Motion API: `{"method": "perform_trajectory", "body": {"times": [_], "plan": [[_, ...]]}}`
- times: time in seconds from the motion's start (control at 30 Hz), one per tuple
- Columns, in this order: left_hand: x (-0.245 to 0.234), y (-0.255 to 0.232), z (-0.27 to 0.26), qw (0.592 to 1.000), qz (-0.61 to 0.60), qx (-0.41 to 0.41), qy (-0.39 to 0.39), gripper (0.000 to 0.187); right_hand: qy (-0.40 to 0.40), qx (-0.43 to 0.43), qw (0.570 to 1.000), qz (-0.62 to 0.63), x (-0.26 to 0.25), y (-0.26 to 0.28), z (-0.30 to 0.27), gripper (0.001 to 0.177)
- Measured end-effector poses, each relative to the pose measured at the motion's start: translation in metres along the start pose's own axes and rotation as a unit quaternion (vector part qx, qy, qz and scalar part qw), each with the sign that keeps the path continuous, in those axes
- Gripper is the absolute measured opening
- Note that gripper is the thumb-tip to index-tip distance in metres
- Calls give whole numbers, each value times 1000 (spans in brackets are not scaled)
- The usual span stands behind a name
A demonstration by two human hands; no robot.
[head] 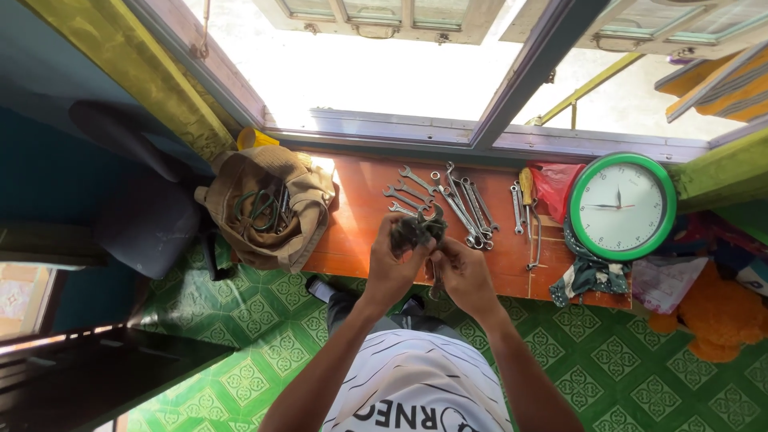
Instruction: Inspecting and cleaning or repairing a small mechanical assembly using wrenches.
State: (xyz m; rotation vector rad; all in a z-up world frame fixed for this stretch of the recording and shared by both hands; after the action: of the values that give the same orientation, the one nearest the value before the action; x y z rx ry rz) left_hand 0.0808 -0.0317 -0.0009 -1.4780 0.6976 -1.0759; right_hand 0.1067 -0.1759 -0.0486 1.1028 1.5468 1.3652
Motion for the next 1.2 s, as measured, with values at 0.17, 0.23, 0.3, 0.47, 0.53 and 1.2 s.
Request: {"method": "perform_trajectory", "body": {"times": [0.17,0.23,0.3,0.47,0.53,1.2], "plan": [[-4,9,1,997,70,-34,28,35,15,65,995,68,5,-12,-2,22],[-3,29,-4,993,85,-49,66,21,19,68,991,110,2,-24,1,23],[15,26,-14,977,-74,-136,144,32,40,119,965,228,0,-46,2,25],[2,4,11,994,-50,-78,56,47,149,179,915,328,17,-42,-6,39],[1,-19,20,995,-63,-75,27,59,179,200,893,360,26,-36,-13,46],[-43,47,25,996,-32,-75,-29,24,190,217,898,333,57,-20,-12,54]]}}
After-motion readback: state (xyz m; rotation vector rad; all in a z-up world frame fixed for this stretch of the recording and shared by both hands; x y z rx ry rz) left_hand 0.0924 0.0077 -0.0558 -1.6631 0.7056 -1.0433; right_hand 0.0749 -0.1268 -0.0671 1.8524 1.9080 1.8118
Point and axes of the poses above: each hand's wrist, its own z-axis towards the middle knuckle, its own x-axis out of the palm, y = z × x, the point moved 8 cm from there along z, towards the middle knuckle, and after that the axes turned 11 degrees about -y, right-handed, at the moved point
